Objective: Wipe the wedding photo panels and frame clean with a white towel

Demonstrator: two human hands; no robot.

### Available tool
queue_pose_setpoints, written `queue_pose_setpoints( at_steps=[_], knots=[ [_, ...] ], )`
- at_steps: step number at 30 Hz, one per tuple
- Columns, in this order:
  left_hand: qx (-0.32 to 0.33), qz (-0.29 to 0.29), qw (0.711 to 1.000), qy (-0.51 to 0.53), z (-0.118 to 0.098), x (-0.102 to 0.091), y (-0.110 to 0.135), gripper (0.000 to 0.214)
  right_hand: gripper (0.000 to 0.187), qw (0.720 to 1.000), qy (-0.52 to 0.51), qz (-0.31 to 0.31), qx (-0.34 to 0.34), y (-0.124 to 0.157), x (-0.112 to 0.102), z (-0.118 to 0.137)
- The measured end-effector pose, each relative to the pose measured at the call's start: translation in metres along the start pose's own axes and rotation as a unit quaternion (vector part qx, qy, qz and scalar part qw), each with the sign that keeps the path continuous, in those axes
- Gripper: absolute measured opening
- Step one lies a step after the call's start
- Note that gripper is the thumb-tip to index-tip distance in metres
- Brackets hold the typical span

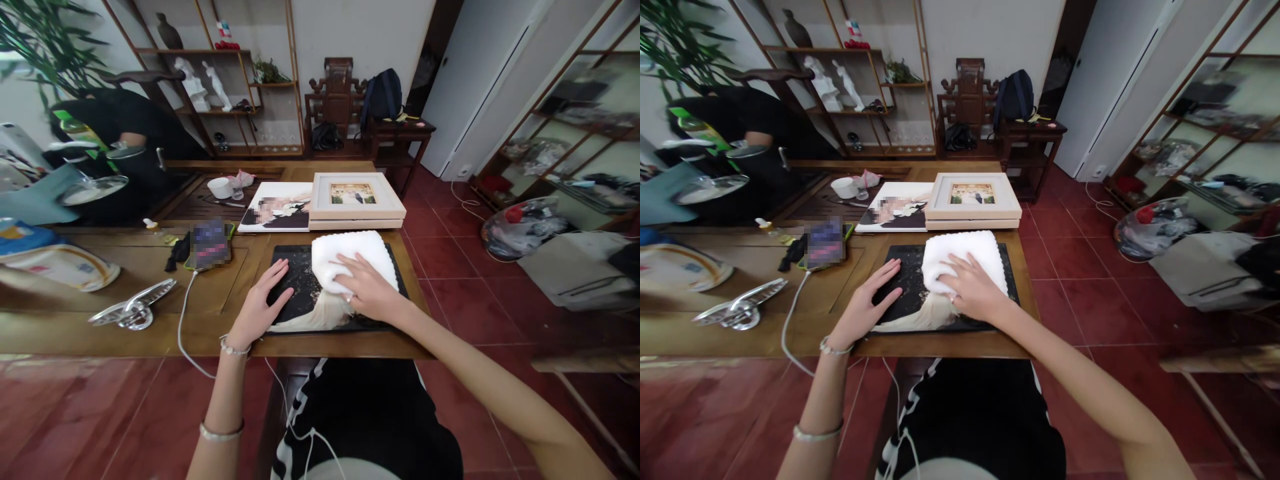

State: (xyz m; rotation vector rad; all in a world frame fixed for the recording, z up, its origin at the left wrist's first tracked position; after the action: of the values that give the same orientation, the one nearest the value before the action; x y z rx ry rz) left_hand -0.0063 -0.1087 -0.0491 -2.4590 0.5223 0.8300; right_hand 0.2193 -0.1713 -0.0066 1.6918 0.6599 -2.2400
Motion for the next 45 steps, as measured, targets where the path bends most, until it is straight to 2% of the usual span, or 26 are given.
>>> queue_pose_setpoints(
  at_steps=[3,5,8,13,15,17,22,29,34,39,45],
  knots=[
    [-0.005,0.005,1.0,-0.001,0.0,0.0,0.0,0.049,0.037,1.0,0.028,-0.003,0.011,-0.015,0.003,-0.01],
    [-0.005,0.008,1.0,0.002,0.001,0.0,0.0,0.048,0.036,0.998,0.055,0.002,0.006,-0.014,0.006,-0.005],
    [-0.002,0.014,1.0,0.012,0.002,0.001,0.0,0.045,0.032,0.996,0.084,0.004,-0.024,0.002,0.012,0.021],
    [-0.007,0.011,1.0,0.028,0.004,0.001,0.0,0.043,0.02,0.993,0.074,-0.028,-0.091,0.046,0.017,0.081],
    [-0.007,0.009,0.999,0.033,0.004,0.002,-0.001,0.043,0.02,0.992,0.063,-0.034,-0.104,0.057,0.017,0.096],
    [-0.006,0.009,0.999,0.034,0.003,0.002,-0.001,0.043,0.019,0.993,0.045,-0.019,-0.104,0.06,0.015,0.1],
    [-0.001,0.016,1.0,0.022,0.005,0.001,0.0,0.044,0.025,0.997,-0.009,0.05,-0.065,0.037,0.006,0.074],
    [0.0,0.028,0.999,0.017,0.008,0.002,0.0,0.045,0.035,1.0,0.001,0.016,-0.009,-0.023,0.005,0.026],
    [-0.001,0.023,0.999,0.023,0.007,0.002,0.0,0.044,0.036,1.0,0.02,0.014,0.011,-0.041,0.011,0.018],
    [-0.002,0.027,0.999,0.025,0.009,0.002,0.001,0.044,0.031,0.999,0.028,0.004,-0.026,-0.012,0.016,0.049],
    [0.004,0.02,1.0,0.022,0.008,0.003,0.0,0.044,0.025,0.997,0.008,0.044,-0.065,0.042,0.01,0.099]
  ],
)
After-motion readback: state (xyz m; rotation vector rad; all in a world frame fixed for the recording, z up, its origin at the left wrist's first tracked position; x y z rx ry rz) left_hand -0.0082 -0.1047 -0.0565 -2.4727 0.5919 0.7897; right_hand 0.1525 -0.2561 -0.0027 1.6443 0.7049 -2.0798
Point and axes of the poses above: each hand's wrist, its own y-axis away from the middle knuckle, its own x-axis out of the palm, z = x × y, the point moved 3 cm from there along -y, towards the middle knuckle, and after that the axes turned 1 degree about y, right-handed, at the moved point
